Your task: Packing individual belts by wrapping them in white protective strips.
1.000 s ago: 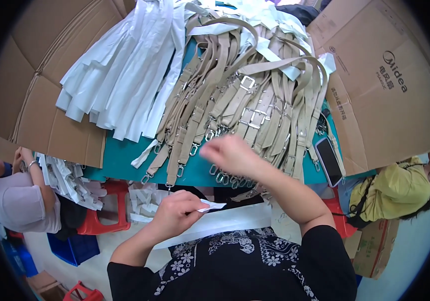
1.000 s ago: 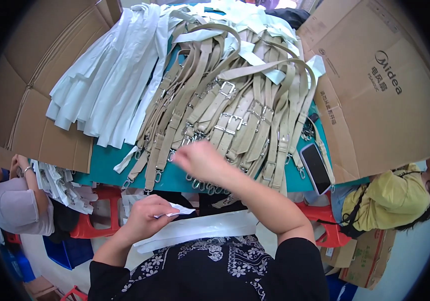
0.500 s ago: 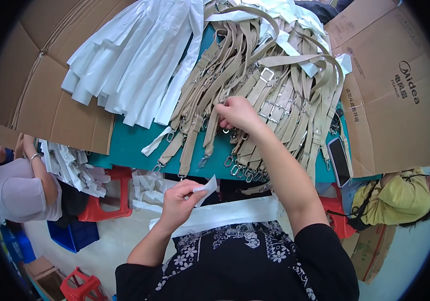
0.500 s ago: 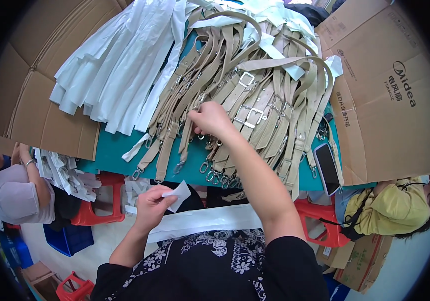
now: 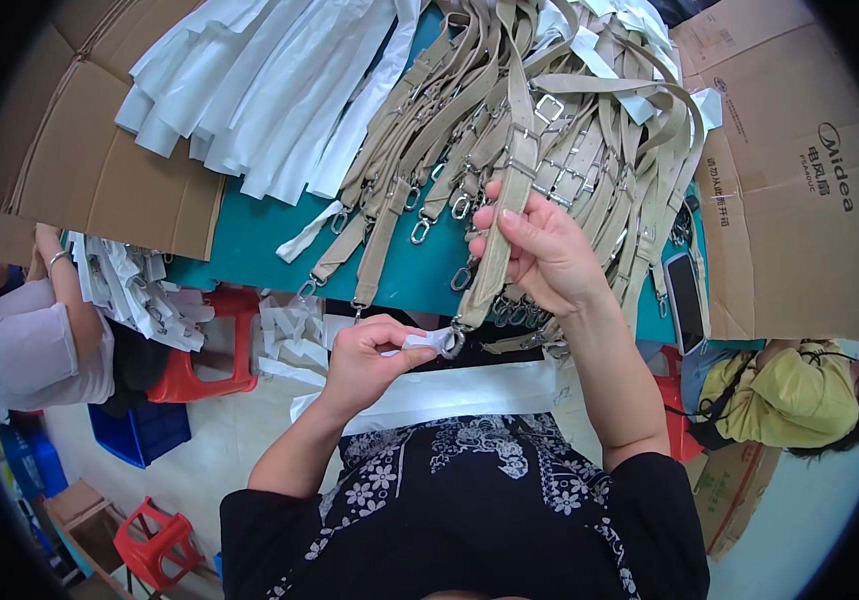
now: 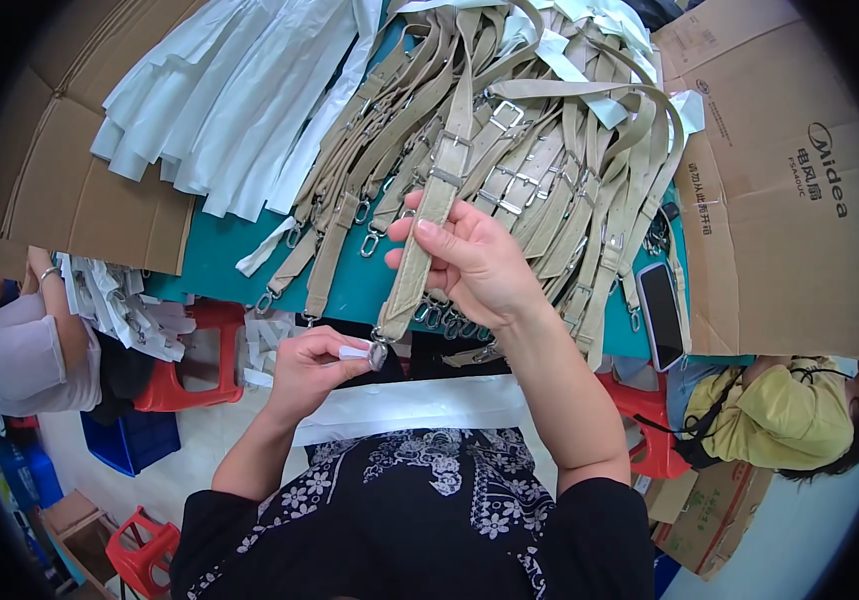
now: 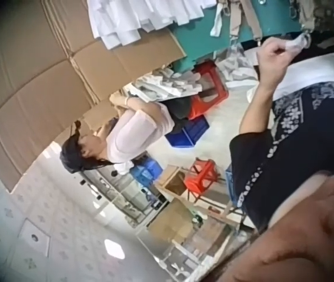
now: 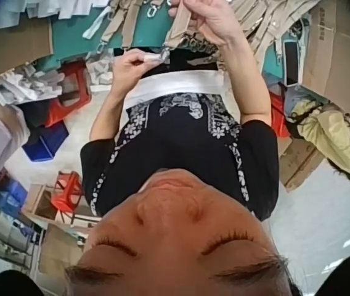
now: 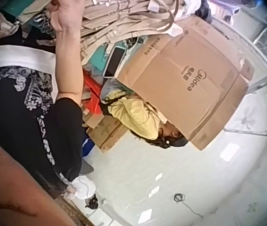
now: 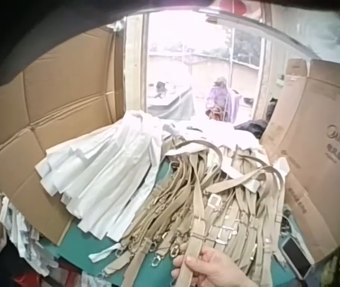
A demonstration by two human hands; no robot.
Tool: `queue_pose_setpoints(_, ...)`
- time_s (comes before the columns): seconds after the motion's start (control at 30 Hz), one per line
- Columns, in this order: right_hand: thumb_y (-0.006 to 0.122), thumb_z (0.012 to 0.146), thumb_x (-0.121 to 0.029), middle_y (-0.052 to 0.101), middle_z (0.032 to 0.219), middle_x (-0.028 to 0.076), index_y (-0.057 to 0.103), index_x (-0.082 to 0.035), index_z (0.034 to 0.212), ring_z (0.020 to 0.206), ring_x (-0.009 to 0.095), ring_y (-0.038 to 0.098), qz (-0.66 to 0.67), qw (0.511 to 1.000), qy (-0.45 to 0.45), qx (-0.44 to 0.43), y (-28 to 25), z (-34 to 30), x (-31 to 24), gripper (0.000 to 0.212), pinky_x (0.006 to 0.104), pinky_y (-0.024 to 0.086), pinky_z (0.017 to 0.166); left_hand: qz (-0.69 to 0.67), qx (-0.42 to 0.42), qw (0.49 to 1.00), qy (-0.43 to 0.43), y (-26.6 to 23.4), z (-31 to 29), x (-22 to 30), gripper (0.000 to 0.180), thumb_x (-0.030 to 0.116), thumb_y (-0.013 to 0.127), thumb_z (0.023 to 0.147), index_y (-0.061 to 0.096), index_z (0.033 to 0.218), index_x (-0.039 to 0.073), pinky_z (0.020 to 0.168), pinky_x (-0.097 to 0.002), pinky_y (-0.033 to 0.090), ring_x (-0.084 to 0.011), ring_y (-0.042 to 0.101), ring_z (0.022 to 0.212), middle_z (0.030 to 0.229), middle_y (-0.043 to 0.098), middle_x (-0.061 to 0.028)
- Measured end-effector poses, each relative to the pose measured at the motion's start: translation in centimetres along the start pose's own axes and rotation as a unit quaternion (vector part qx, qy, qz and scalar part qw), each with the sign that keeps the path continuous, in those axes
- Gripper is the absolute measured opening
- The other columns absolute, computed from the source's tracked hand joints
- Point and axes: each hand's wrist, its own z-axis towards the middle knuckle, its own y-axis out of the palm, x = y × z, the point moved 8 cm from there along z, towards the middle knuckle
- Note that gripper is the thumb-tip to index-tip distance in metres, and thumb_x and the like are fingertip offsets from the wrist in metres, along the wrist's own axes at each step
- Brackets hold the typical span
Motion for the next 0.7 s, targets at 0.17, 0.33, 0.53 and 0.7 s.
queue_pose_setpoints(0.17, 0.053, 0.09, -0.012, 0.061, 0.097, 0.007, 0.044, -0.007, 0.118, 0.083, 0.018, 0.065, -0.024, 1.0, 0.002, -0.008, -0.5, 0.2, 0.4, 0.03, 0.0287, 0.056, 0.065, -0.076, -0.029, 0.995, -0.058, 0.8, -0.1, -0.2, 0.009, 0.001, 0.074, 0.07, 0.067, 0.075, -0.001, 0.057, -0.0194, 0.045, -0.0075, 0.057, 0.066, 0.074, 0.059, -0.0028)
queue_pose_setpoints(0.33, 0.053, 0.09, -0.012, 0.062, 0.096, 0.006, 0.044, -0.008, 0.118, 0.083, 0.017, 0.064, -0.038, 0.999, -0.006, 0.0, -1.2, 0.6, 0.4, 0.03, 0.0282, 0.055, 0.065, -0.048, -0.037, 0.997, -0.046, 1.0, -0.5, -0.1, 0.01, 0.001, 0.074, 0.069, 0.065, 0.071, -0.001, 0.054, -0.0195, 0.043, -0.0064, 0.053, 0.062, 0.072, 0.057, -0.0018)
queue_pose_setpoints(0.53, 0.054, 0.089, -0.014, 0.062, 0.095, 0.005, 0.045, -0.008, 0.118, 0.084, 0.016, 0.064, -0.046, 0.999, -0.001, -0.008, -1.2, 1.0, 0.5, 0.031, 0.0254, 0.055, 0.064, -0.042, -0.059, 0.996, -0.049, 1.2, -0.6, 0.3, 0.013, -0.001, 0.076, 0.067, 0.063, 0.07, -0.001, 0.053, -0.019, 0.04, -0.0056, 0.052, 0.064, 0.072, 0.056, -0.002)
queue_pose_setpoints(0.7, 0.055, 0.089, -0.014, 0.062, 0.095, 0.006, 0.045, -0.009, 0.117, 0.082, 0.016, 0.064, -0.049, 0.999, 0.009, -0.011, -0.7, 1.1, 0.6, 0.03, 0.0214, 0.052, 0.058, -0.067, -0.065, 0.991, -0.091, 1.2, -0.6, -0.2, 0.013, 0.0, 0.076, 0.067, 0.063, 0.069, -0.001, 0.052, -0.0185, 0.039, -0.0049, 0.052, 0.064, 0.073, 0.057, -0.0008)
